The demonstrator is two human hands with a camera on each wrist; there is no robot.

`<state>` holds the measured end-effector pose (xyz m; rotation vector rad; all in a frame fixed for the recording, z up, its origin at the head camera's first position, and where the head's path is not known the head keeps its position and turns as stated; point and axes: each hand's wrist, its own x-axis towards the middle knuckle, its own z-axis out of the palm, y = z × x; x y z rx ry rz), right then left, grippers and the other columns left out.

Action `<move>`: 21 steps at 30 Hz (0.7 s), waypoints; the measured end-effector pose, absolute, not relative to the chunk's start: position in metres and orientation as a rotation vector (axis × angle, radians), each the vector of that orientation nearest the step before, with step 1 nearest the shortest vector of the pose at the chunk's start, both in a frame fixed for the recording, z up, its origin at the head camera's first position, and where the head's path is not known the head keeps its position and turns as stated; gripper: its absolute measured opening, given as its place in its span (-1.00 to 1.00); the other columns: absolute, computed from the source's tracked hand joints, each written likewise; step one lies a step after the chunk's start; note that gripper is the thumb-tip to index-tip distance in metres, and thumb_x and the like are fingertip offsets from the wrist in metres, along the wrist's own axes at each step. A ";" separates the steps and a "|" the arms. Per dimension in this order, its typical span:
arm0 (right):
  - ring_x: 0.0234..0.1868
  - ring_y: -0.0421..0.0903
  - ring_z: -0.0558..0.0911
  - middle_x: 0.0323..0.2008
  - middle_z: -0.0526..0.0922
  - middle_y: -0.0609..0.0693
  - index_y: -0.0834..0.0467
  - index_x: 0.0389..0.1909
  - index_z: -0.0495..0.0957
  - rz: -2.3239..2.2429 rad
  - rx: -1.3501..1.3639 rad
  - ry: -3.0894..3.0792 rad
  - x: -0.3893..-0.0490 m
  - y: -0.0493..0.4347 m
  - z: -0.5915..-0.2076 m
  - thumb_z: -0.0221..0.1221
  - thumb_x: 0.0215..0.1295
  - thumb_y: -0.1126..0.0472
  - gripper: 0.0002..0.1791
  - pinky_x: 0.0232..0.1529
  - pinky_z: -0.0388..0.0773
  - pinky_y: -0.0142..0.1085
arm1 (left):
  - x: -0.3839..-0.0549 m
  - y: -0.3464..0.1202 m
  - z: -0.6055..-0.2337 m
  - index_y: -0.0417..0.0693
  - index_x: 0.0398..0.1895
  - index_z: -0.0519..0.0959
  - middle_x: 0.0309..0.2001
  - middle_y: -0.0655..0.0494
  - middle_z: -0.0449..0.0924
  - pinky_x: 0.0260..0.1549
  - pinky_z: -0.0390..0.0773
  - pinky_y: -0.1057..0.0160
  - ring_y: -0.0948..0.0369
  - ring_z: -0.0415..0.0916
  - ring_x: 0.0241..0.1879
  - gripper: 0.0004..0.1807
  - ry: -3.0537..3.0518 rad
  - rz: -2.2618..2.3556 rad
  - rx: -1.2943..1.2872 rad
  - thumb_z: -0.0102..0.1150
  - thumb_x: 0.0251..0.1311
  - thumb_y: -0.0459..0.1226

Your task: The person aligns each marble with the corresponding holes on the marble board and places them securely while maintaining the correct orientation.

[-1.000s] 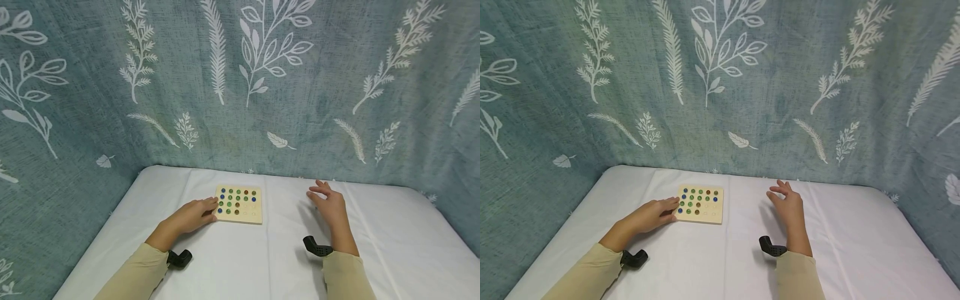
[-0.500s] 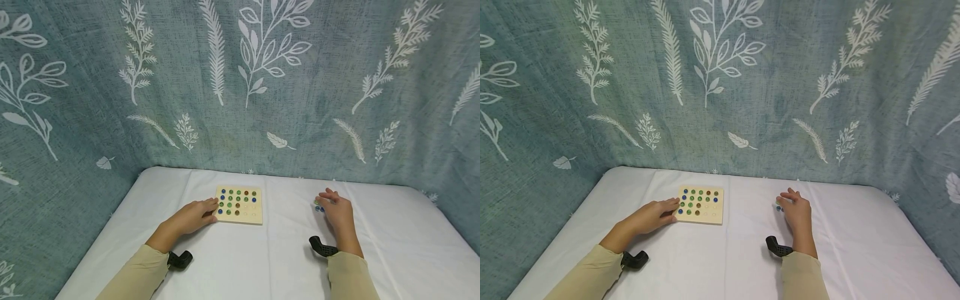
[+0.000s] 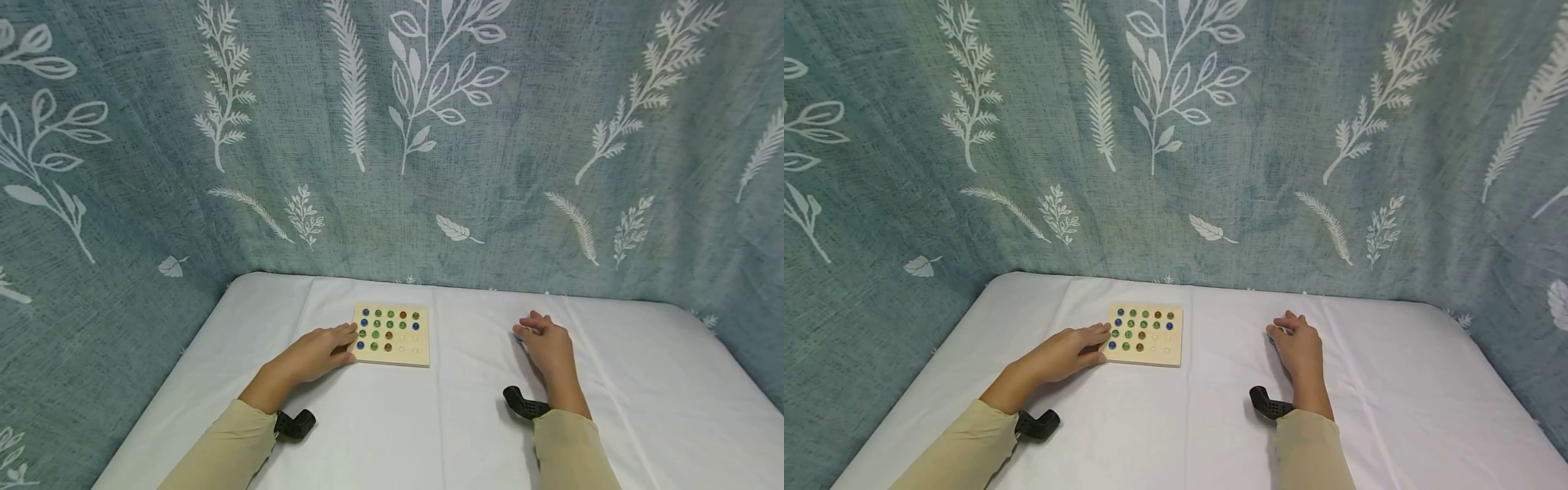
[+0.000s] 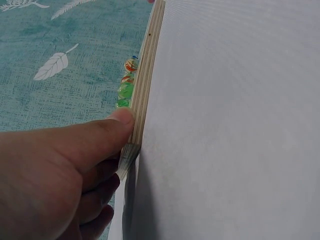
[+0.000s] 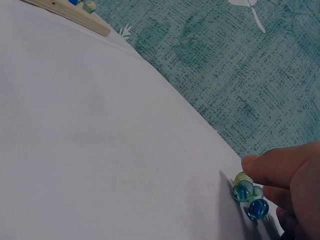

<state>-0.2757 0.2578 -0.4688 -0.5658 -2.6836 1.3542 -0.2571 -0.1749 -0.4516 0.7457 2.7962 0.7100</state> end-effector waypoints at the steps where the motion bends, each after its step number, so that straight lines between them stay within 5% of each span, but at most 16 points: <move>1: 0.58 0.09 -0.10 0.50 0.18 0.08 0.25 0.20 0.55 1.339 -0.561 -2.691 -0.276 0.257 -0.469 0.17 0.40 0.05 -0.53 0.54 -0.09 0.12 | -0.257 -0.175 -0.452 -0.09 0.42 0.36 0.46 0.04 0.25 0.41 0.27 0.01 0.07 0.18 0.47 -0.36 2.796 0.709 0.745 0.22 0.32 -0.09; 21: 0.58 0.15 -0.10 0.49 0.20 0.13 0.28 0.09 0.62 1.247 -0.513 -2.760 -0.275 0.253 -0.470 0.19 0.36 0.09 -0.59 0.51 -0.05 0.17 | -0.260 -0.175 -0.455 -0.06 0.41 0.37 0.46 0.07 0.26 0.43 0.26 0.04 0.11 0.18 0.47 -0.37 2.808 0.682 0.761 0.21 0.32 -0.08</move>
